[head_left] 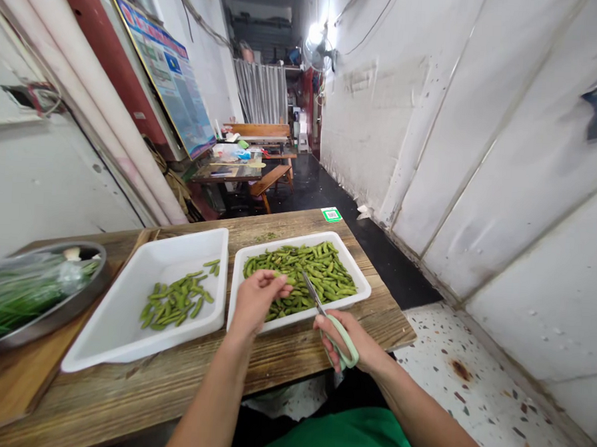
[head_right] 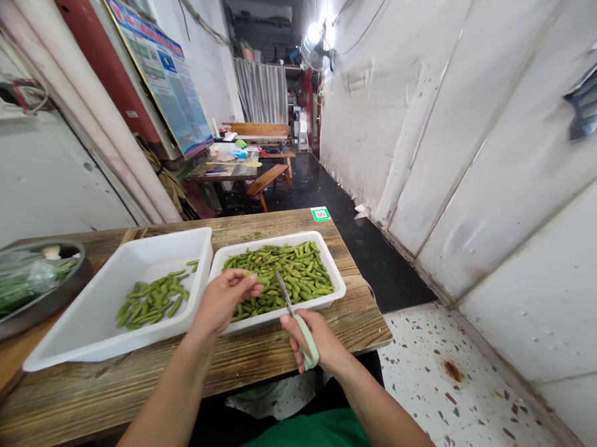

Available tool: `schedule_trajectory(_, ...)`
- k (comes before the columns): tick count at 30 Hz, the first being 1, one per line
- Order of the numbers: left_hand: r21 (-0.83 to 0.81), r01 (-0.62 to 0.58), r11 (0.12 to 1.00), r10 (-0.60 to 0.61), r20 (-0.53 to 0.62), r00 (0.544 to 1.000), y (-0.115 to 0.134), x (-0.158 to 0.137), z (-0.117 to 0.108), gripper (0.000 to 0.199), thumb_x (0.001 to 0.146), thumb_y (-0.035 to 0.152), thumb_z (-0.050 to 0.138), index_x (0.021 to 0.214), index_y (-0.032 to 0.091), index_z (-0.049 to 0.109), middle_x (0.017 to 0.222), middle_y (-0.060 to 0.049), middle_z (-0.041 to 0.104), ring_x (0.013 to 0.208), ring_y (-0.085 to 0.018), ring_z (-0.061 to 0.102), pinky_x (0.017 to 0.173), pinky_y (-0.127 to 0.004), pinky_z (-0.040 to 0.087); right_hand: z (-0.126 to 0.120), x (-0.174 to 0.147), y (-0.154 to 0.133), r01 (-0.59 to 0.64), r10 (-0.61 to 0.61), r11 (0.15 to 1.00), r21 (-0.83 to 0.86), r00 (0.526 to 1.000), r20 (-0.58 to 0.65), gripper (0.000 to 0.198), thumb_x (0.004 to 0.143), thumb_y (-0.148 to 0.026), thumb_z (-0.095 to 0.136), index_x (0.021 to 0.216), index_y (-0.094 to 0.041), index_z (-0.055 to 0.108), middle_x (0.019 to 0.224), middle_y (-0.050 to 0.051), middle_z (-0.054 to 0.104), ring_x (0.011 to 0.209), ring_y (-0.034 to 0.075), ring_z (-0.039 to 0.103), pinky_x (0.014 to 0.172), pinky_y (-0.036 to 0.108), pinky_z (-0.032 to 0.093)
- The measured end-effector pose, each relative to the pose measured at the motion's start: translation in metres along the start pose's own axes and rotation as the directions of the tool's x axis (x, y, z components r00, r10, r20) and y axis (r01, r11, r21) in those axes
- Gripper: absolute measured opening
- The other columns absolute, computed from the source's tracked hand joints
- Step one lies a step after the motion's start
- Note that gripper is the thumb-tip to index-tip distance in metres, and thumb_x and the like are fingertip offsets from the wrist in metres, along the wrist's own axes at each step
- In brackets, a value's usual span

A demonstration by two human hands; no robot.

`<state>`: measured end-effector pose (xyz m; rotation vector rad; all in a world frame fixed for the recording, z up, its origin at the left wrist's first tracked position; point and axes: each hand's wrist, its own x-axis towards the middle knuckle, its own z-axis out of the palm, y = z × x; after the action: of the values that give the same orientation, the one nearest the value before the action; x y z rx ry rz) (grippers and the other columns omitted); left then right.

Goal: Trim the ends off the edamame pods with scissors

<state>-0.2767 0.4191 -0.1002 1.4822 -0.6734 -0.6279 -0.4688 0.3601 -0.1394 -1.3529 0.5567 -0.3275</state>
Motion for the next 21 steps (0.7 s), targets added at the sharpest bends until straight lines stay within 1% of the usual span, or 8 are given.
schedule_trajectory(1,0.149,-0.106,0.983,0.126,-0.135,0.983,0.003,0.002,-0.012,0.025,0.069,0.033,0.067,0.084,0.015,0.058,0.071,-0.003,0.066,0.067,-0.017,0.063,0.072,-0.035,0.052,-0.001,0.000,0.002,0.004,-0.005,1.000,0.018,1.000,0.012,0.047,0.075,-0.063,0.055,0.084,-0.017,0.048,0.051,-0.008,0.045,0.033,0.007,0.043,0.028,0.018,0.037)
schedule_trajectory(3,0.541,-0.180,0.822,0.422,-0.365,0.830,0.012,0.005,-0.041,0.024,0.074,0.029,0.061,0.093,0.015,0.062,0.083,-0.007,0.065,0.080,-0.022,0.062,0.082,-0.042,0.047,-0.003,0.001,0.006,-0.001,-0.002,0.998,0.058,0.999,0.042,0.047,0.077,-0.063,0.052,0.089,-0.018,0.048,0.054,-0.007,0.046,0.036,0.007,0.045,0.033,0.019,0.040)
schedule_trajectory(6,0.854,0.080,0.514,0.616,-0.433,0.658,0.024,0.007,-0.074,0.032,0.073,0.019,0.058,0.103,0.013,0.064,0.119,-0.019,0.055,0.112,-0.039,0.046,0.088,-0.060,0.034,-0.003,0.001,0.010,-0.005,-0.003,0.995,0.097,0.997,0.082,0.049,0.078,-0.064,0.049,0.094,-0.018,0.047,0.059,-0.006,0.048,0.042,0.007,0.048,0.040,0.020,0.043)
schedule_trajectory(7,0.881,0.143,0.450,0.625,-0.426,0.654,0.025,0.006,-0.079,0.035,0.072,0.019,0.058,0.106,0.013,0.064,0.128,-0.021,0.048,0.117,-0.043,0.039,0.087,-0.063,0.032,-0.003,0.001,0.011,-0.001,-0.008,0.994,0.106,0.996,0.084,0.050,0.078,-0.065,0.048,0.095,-0.018,0.046,0.060,-0.006,0.049,0.043,0.007,0.049,0.042,0.021,0.043)
schedule_trajectory(9,0.927,0.100,0.362,0.582,-0.308,0.753,0.023,0.006,-0.075,0.034,0.074,0.024,0.058,0.107,0.015,0.065,0.132,-0.019,0.047,0.118,-0.043,0.039,0.088,-0.061,0.030,-0.001,0.002,0.011,-0.003,-0.008,0.992,0.129,0.996,0.083,0.053,0.078,-0.067,0.047,0.096,-0.017,0.046,0.060,-0.006,0.049,0.044,0.008,0.050,0.044,0.022,0.043)
schedule_trajectory(12,0.930,-0.252,0.269,0.340,0.153,0.928,0.011,0.007,-0.047,0.023,0.080,0.027,0.053,0.096,0.024,0.070,0.106,-0.009,0.066,0.104,-0.029,0.053,0.093,-0.050,0.028,0.000,0.001,0.010,-0.013,0.003,0.990,0.141,0.997,0.074,0.055,0.076,-0.068,0.048,0.096,-0.017,0.046,0.059,-0.006,0.048,0.043,0.009,0.049,0.044,0.023,0.042)
schedule_trajectory(15,0.878,-0.434,0.201,0.134,0.414,0.900,-0.002,0.012,-0.017,0.019,0.077,0.020,0.056,0.084,0.028,0.071,0.092,-0.005,0.069,0.097,-0.026,0.056,0.090,-0.046,0.028,-0.001,-0.001,0.009,-0.004,-0.004,0.994,0.112,0.998,0.067,0.053,0.077,-0.067,0.048,0.097,-0.018,0.046,0.060,-0.006,0.048,0.042,0.008,0.048,0.043,0.021,0.040)
schedule_trajectory(21,0.871,-0.472,0.136,0.115,0.460,0.881,-0.001,0.022,-0.004,0.011,0.074,0.021,0.059,0.078,0.022,0.069,0.088,-0.009,0.065,0.092,-0.027,0.054,0.080,-0.038,0.033,-0.004,-0.003,0.013,-0.022,0.017,0.997,0.077,0.997,0.073,0.051,0.077,-0.067,0.047,0.093,-0.019,0.045,0.060,-0.007,0.048,0.043,0.008,0.049,0.043,0.020,0.040)
